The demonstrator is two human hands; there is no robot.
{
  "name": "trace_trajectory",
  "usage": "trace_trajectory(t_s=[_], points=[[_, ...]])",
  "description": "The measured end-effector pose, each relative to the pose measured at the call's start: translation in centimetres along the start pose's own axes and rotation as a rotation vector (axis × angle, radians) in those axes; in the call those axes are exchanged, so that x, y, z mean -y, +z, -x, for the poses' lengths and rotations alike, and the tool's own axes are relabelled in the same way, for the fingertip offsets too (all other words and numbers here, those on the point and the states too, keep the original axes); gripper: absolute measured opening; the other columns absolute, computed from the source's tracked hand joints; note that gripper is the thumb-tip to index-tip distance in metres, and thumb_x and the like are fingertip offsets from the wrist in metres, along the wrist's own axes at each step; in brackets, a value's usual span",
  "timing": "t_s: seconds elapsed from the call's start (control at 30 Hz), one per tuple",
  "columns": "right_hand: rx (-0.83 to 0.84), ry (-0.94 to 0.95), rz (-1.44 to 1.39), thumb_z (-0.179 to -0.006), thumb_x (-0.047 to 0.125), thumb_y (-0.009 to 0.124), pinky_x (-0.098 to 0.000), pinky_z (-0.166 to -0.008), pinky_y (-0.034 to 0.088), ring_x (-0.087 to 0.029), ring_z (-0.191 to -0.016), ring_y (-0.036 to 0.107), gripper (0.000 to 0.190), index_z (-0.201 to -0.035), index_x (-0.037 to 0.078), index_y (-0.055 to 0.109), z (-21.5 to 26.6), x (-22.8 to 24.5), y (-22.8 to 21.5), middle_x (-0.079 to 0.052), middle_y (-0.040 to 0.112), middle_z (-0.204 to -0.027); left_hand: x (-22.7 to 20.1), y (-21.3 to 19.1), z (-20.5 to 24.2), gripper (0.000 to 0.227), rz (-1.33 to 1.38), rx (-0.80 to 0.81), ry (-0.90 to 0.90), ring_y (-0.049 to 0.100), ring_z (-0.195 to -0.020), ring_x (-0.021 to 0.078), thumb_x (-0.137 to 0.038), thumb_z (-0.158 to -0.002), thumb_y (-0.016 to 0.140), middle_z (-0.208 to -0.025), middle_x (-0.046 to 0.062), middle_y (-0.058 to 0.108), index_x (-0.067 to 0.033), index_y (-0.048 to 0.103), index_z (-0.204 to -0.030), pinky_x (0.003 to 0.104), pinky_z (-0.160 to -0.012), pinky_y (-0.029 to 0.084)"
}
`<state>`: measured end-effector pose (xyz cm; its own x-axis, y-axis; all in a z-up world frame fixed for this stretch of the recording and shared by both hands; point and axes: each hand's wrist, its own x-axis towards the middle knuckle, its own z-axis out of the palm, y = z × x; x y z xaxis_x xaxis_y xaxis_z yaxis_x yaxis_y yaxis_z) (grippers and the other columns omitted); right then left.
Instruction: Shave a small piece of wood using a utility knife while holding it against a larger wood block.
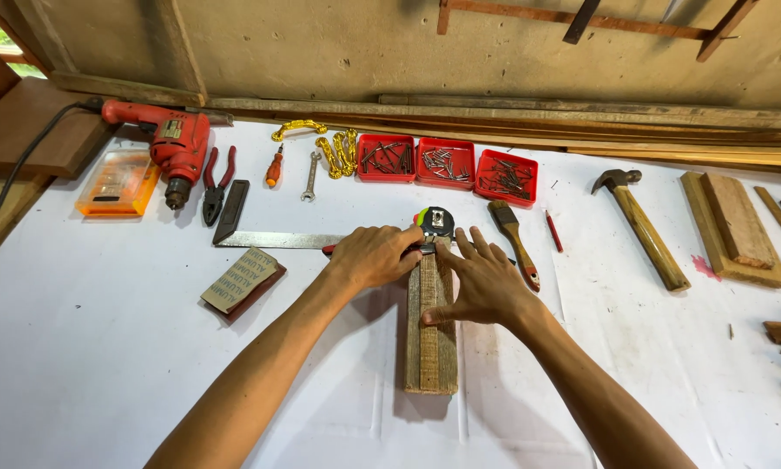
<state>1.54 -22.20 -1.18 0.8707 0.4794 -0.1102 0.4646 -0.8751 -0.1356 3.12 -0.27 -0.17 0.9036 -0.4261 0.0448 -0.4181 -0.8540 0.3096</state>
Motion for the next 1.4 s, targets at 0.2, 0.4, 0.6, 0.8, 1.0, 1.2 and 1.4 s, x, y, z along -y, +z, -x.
trace_trajectory(t_s=[0.2,0.4,0.6,0.8,1.0,1.2,1.4], points=[[-0.162,-0.112,0.079,-0.084,0.083,0.052,-0.0583,-0.12,0.026,-0.042,-0.152,0.022,0.095,-0.151,0.016,0.046,2.2,-0.3,3.7,-0.024,0.032,-0.16,-1.6,0.8,3.0,0.029,-0.006,0.024,0.017,0.076,-0.081,0.0327,-0.041,-0.099,0.058,-0.085,0.012,0.075,-0.0149,0.064,-0.111,0.048,-0.076,0.059],[-0.248,-0.213,0.088,-0.088,0.076,0.052,-0.0505,-0.12,0.026,-0.039,-0.15,0.026,0.089,-0.15,0.012,0.046,6.9,2.1,2.6,-0.022,0.035,-0.158,-3.3,1.1,8.0,0.033,0.089,-0.044,-0.001,0.072,-0.092,0.0357,-0.041,-0.097,0.06,-0.099,0.014,0.075,-0.0137,0.061,-0.116,0.051,-0.079,0.056],[-0.286,-0.36,0.144,-0.087,0.078,0.053,-0.0497,-0.12,0.026,-0.038,-0.149,0.029,0.095,-0.147,0.004,0.046,8.4,6.9,2.0,-0.021,0.041,-0.155,-3.1,0.3,13.5,0.032,0.157,-0.153,-0.038,0.071,-0.095,0.0333,-0.038,-0.097,0.061,-0.104,0.009,0.074,-0.0134,0.061,-0.117,0.049,-0.079,0.055],[-0.317,-0.485,0.236,-0.088,0.078,0.049,-0.0548,-0.119,0.022,-0.04,-0.147,0.029,0.094,-0.147,0.005,0.045,6.7,11.0,4.4,-0.023,0.041,-0.153,-0.6,0.3,18.6,0.029,0.095,-0.215,-0.105,0.064,-0.103,0.0301,-0.033,-0.093,0.069,-0.107,0.008,0.062,-0.0124,0.065,-0.113,0.047,-0.085,0.053],[-0.18,-0.501,0.283,-0.088,0.08,0.045,-0.0576,-0.121,0.017,-0.04,-0.148,0.026,0.094,-0.151,0.009,0.042,5.7,13.3,5.9,-0.019,0.04,-0.155,1.3,1.3,20.6,0.032,0.05,-0.163,-0.192,0.058,-0.109,0.0265,-0.032,-0.09,0.072,-0.108,0.005,0.063,-0.0132,0.068,-0.116,0.043,-0.096,0.048],[-0.09,-0.472,0.328,-0.088,0.082,0.04,-0.0571,-0.122,0.013,-0.037,-0.15,0.022,0.096,-0.153,0.012,0.038,4.8,13.3,6.9,-0.016,0.036,-0.158,2.0,1.9,20.5,0.034,0.016,-0.111,-0.208,0.059,-0.11,0.0244,-0.032,-0.09,0.074,-0.11,0.003,0.063,-0.0135,0.067,-0.119,0.041,-0.099,0.049],[-0.043,-0.457,0.318,-0.088,0.081,0.04,-0.0562,-0.123,0.013,-0.036,-0.151,0.022,0.094,-0.154,0.015,0.038,4.8,13.5,6.6,-0.013,0.036,-0.159,2.6,2.6,20.3,0.035,0.01,-0.122,-0.197,0.058,-0.112,0.0254,-0.03,-0.088,0.074,-0.113,0.004,0.063,-0.0138,0.067,-0.119,0.042,-0.099,0.048]])
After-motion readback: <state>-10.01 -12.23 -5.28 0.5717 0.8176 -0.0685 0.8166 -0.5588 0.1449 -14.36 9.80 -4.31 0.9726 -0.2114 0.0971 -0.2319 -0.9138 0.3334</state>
